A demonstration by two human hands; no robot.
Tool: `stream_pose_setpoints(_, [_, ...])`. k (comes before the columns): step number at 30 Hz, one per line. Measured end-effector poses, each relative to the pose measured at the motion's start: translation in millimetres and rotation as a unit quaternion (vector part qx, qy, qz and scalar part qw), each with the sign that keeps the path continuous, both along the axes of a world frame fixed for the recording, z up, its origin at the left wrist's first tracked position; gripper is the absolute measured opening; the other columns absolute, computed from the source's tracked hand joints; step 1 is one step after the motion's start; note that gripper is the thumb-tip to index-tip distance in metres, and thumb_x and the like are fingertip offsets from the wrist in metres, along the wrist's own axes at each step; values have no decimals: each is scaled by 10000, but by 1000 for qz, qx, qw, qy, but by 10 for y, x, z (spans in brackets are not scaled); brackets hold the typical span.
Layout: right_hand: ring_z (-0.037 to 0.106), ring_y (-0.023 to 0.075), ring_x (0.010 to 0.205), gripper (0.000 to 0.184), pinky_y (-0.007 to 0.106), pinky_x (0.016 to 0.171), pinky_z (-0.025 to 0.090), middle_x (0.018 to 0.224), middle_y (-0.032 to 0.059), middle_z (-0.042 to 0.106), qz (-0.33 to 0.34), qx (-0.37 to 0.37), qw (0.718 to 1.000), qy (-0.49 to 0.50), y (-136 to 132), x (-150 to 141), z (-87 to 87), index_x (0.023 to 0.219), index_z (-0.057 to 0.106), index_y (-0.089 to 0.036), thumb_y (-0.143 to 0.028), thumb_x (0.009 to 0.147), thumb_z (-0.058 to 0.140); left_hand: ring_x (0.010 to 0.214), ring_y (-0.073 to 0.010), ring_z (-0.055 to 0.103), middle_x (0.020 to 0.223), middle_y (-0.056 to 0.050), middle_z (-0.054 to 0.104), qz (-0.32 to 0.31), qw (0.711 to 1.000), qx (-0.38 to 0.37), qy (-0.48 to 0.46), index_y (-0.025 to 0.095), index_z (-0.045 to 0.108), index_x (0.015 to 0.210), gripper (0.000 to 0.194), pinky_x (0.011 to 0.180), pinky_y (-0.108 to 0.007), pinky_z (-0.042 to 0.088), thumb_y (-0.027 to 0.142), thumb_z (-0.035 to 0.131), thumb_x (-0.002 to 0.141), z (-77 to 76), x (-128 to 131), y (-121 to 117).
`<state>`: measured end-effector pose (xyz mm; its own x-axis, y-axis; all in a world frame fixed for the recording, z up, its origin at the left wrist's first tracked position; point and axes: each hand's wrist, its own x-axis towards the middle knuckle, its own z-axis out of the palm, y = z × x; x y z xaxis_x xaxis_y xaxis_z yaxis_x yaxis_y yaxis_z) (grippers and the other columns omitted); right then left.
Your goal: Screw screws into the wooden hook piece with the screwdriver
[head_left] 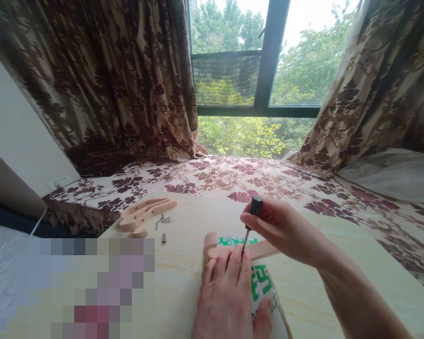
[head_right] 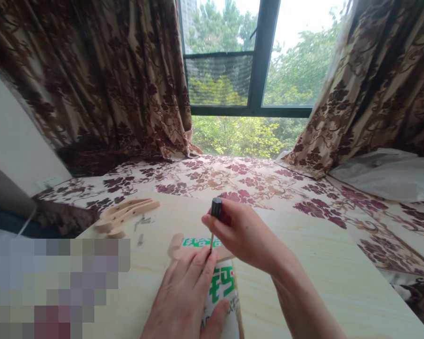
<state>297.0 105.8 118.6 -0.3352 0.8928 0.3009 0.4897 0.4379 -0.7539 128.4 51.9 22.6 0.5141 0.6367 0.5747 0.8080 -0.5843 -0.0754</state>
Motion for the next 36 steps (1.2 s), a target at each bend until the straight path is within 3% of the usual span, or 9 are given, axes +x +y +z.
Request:
stream_pose_setpoints(8, [388, 107, 597, 151, 229, 515, 326, 641, -25, 462, 44, -1, 999, -4, -78, -12, 89, 774, 572, -173, -262, 885, 524, 1206, -263, 499, 1372, -57, 530, 2, 1000, -29, -2, 150, 465, 1350, 593, 971, -399, 440, 521, 457, 888, -13, 6, -2])
stream_pose_setpoints(15, [333, 105, 567, 248, 248, 491, 273, 609, -40, 386, -24, 29, 999, -18, 25, -13, -24, 707, 490, -185, -343, 894, 526, 1219, -262, 492, 1391, -66, 508, 0, 1000, -17, 6, 152, 441, 1367, 595, 983, -400, 441, 483, 493, 876, -34, 3, 8])
stream_pose_setpoints(22, [391, 106, 589, 146, 227, 511, 320, 643, -27, 466, 38, -15, 999, -1, 12, -6, 9, 790, 576, -173, -285, 876, 541, 1205, -275, 505, 1372, -75, 525, -8, 1000, -10, 12, 150, 442, 1365, 604, 976, -405, 452, 491, 497, 869, -42, -5, 15])
stream_pose_setpoints(29, [328, 100, 570, 287, 239, 489, 278, 596, -40, 368, -23, 8, 999, -26, 88, 8, -79, 676, 525, -168, -377, 869, 556, 1161, -275, 539, 1323, -79, 565, -11, 1000, 7, -6, 141, 496, 1309, 559, 946, -409, 473, 510, 460, 890, -1, 10, 20])
stream_pose_setpoints(36, [426, 98, 579, 139, 217, 491, 337, 669, -21, 532, 24, -1, 1000, 5, -8, 35, 64, 865, 612, -177, -312, 865, 578, 1172, -273, 534, 1337, -78, 557, -5, 1000, -11, -6, 148, 499, 1312, 570, 942, -413, 473, 534, 442, 895, 14, 13, -6])
